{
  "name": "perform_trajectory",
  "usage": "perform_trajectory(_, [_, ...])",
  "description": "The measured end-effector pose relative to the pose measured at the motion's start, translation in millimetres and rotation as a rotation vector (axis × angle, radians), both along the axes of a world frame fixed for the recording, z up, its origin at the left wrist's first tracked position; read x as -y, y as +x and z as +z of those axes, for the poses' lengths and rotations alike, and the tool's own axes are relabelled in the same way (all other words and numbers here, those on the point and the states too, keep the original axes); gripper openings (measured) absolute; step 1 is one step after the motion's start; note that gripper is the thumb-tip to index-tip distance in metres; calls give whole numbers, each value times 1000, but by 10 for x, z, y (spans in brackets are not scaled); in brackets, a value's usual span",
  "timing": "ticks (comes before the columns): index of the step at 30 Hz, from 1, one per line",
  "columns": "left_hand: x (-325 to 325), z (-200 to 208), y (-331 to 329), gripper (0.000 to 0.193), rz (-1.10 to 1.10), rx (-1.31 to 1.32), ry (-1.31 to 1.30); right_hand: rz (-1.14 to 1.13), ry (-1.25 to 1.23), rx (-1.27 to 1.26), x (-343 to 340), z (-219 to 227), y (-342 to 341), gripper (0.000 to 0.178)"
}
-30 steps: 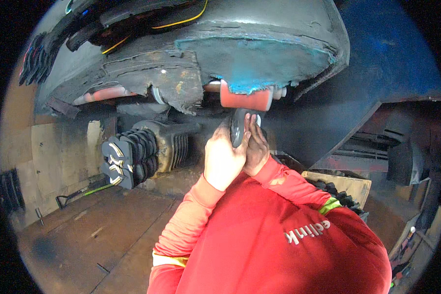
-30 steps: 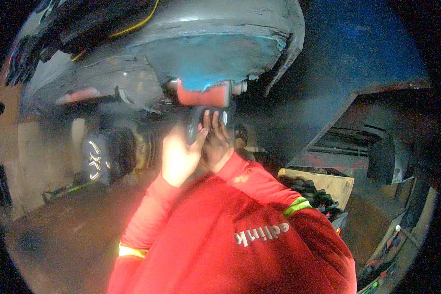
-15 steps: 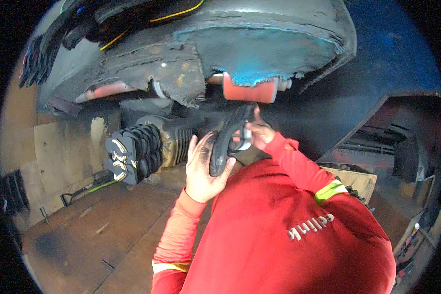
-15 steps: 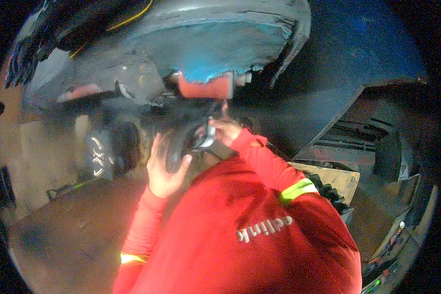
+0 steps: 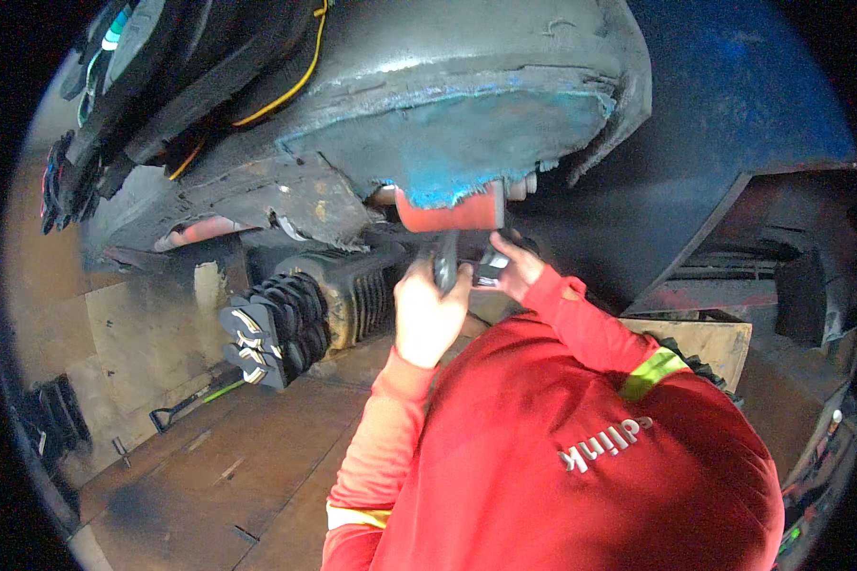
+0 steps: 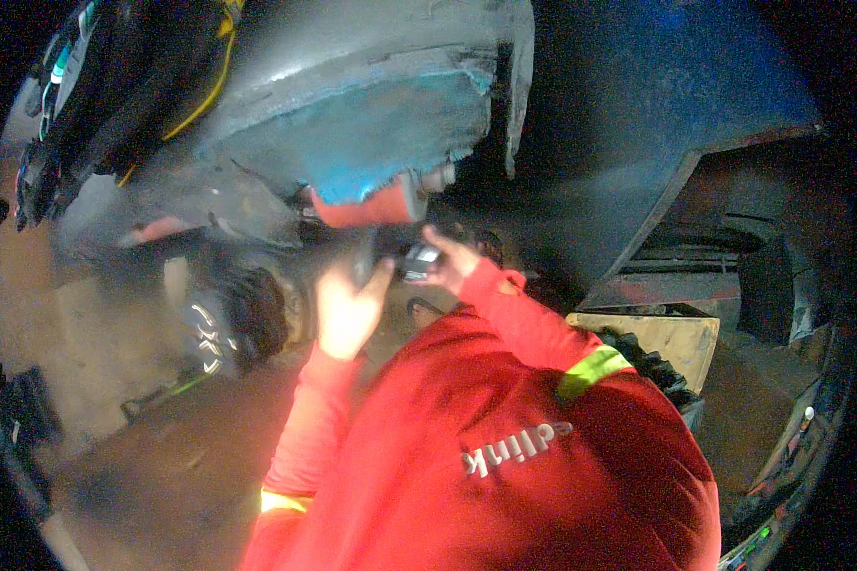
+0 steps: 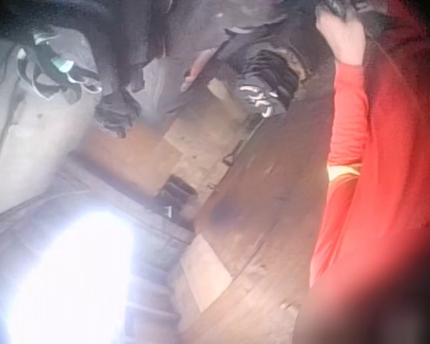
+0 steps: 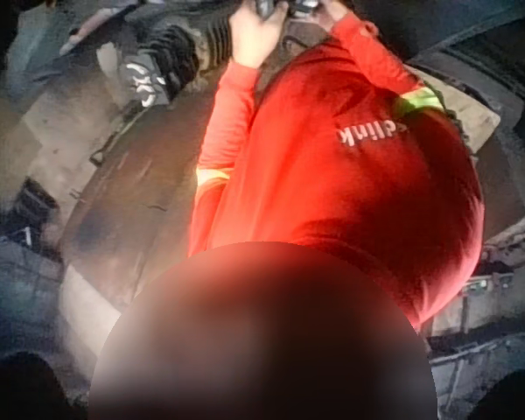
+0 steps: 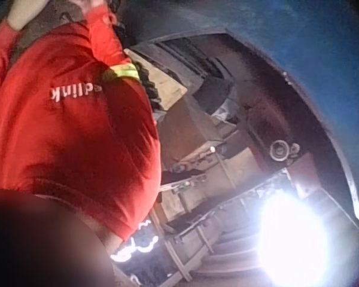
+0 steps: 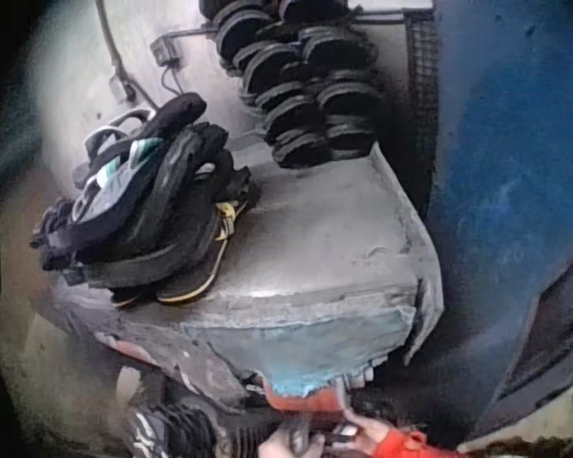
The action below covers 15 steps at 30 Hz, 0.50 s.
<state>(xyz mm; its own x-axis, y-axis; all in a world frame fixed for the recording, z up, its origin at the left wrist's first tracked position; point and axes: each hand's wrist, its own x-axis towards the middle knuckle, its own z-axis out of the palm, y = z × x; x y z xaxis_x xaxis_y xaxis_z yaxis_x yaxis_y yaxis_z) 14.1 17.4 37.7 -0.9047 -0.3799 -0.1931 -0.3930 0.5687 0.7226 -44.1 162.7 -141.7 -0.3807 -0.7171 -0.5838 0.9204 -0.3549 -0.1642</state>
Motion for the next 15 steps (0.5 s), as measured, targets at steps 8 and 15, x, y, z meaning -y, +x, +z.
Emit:
perform_trajectory(8, [11,390,460,48,83,-142,-36,91,-127,-199,233,374,-151,41])
perform_trajectory(15, [66,346,257,56,-61,-146,32,35,-156,-144,195,319,-124,39])
